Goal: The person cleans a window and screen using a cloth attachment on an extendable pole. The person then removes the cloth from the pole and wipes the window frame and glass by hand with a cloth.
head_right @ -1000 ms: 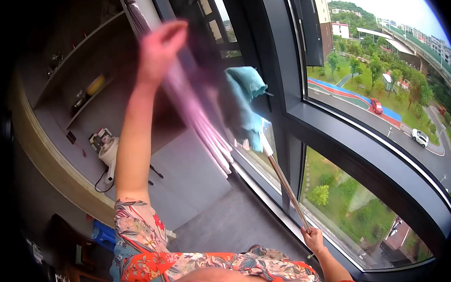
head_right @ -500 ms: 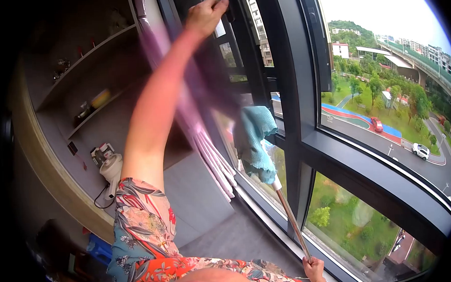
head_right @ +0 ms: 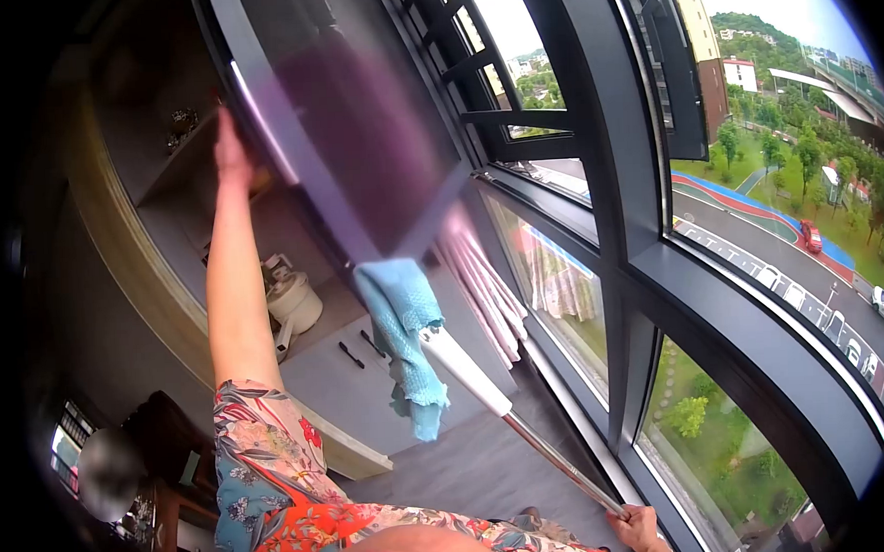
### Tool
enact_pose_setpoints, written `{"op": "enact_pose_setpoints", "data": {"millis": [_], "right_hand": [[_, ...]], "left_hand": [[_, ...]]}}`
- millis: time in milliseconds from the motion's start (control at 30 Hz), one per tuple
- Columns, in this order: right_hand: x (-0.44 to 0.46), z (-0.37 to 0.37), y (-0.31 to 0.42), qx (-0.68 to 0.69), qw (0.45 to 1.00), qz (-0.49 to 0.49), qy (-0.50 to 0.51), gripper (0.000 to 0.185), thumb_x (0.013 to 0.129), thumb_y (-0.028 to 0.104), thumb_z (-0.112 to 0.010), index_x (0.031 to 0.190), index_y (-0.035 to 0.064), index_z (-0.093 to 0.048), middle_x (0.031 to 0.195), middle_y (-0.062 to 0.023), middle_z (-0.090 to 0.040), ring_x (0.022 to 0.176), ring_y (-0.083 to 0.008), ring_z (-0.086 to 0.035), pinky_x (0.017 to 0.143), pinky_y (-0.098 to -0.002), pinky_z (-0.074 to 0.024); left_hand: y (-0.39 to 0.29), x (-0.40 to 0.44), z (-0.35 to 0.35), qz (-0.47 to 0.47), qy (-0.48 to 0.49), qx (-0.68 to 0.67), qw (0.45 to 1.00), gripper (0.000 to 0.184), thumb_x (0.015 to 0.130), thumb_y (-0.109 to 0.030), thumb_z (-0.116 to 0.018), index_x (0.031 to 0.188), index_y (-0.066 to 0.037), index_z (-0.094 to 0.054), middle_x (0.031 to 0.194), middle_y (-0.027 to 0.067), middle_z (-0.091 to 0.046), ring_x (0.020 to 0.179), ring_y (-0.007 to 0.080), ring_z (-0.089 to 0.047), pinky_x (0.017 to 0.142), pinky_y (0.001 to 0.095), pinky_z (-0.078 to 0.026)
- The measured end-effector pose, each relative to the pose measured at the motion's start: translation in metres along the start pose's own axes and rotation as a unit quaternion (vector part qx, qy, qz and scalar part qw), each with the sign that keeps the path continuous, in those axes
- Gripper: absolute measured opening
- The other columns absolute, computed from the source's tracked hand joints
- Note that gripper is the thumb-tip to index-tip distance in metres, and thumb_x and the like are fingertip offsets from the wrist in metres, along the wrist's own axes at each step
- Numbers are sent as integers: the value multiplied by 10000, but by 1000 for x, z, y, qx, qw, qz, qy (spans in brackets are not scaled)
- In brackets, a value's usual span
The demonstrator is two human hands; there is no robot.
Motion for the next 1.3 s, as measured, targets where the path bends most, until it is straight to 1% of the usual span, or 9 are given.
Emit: {"op": "enact_pose_setpoints", "data": {"millis": [167,233,367,500,767,967,1100,1200,1300], "right_hand": [[63,-24,34,-87,988,79,-95,364,727,238,-680,538,11,-467,451,-162,-388,406,-307,-348,415,-357,-345],[95,-46,87,-93,978,117,-145,356,762,236,-669,580,4,-471,463,-159,-402,407,-292,-358,415,-356,-345],[160,-124,181,4,976,215,-17,325,829,214,-617,649,3,-449,521,-138,-466,442,-234,-406,438,-340,-367],[202,-189,237,-33,962,268,22,231,862,202,-542,815,14,-416,616,-238,-536,603,-431,-545,512,-448,-427],[321,-117,468,-49,922,373,-94,250,863,184,-484,841,-64,-459,718,-301,-560,728,-455,-558,652,-481,-455],[314,-35,716,-76,883,456,-84,381,854,146,-436,551,-55,-551,502,-147,-568,504,-263,-626,468,-349,-527],[338,-81,649,-82,880,454,-111,280,817,124,-458,956,-112,-518,801,-285,-606,656,-336,-646,617,-416,-533],[299,-122,492,-129,951,281,27,343,853,291,-450,983,-20,-510,937,-304,-581,830,-370,-607,735,-460,-460],[309,-196,301,-121,933,331,70,311,887,241,-410,947,-47,-512,795,-311,-569,758,-453,-558,683,-517,-423]], "left_hand": [[2,-17,33,2,116,-53,992,690,806,-627,-466,1148,-30,-523,1085,57,-565,1005,178,-519,878,303,-384],[10,-26,35,-84,46,167,981,697,782,-595,-541,1151,-4,-514,1091,84,-554,1014,194,-516,892,294,-372],[28,-23,32,-213,31,240,947,656,756,-569,-587,1093,-8,-538,1061,134,-531,1028,236,-504,899,323,-378],[30,-26,34,-257,46,194,946,600,798,-515,-574,1106,-2,-521,1084,127,-527,1029,219,-493,905,305,-365],[16,-53,18,-270,42,157,949,505,822,-439,-579,1067,0,-529,1022,94,-546,963,182,-498,873,296,-378],[13,-55,17,-232,49,147,960,448,844,-383,-572,1079,-5,-528,1026,65,-530,958,153,-485,872,284,-376],[13,-47,24,-220,40,169,960,499,844,-379,-570,1156,4,-501,1092,86,-535,1005,160,-490,888,279,-374],[8,-45,31,-182,21,180,966,518,837,-390,-577,1151,14,-502,1067,85,-553,977,159,-507,873,264,-381],[6,-43,31,-196,-5,208,958,525,835,-403,-578,1148,12,-504,1053,82,-560,973,154,-507,874,267,-380]]}}
Point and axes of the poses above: each hand's wrist, its own x-axis towards the middle knuckle, its own z-axis out of the back of the hand, y = z × x, the point moved 4 cm from there along x, towards the middle knuckle
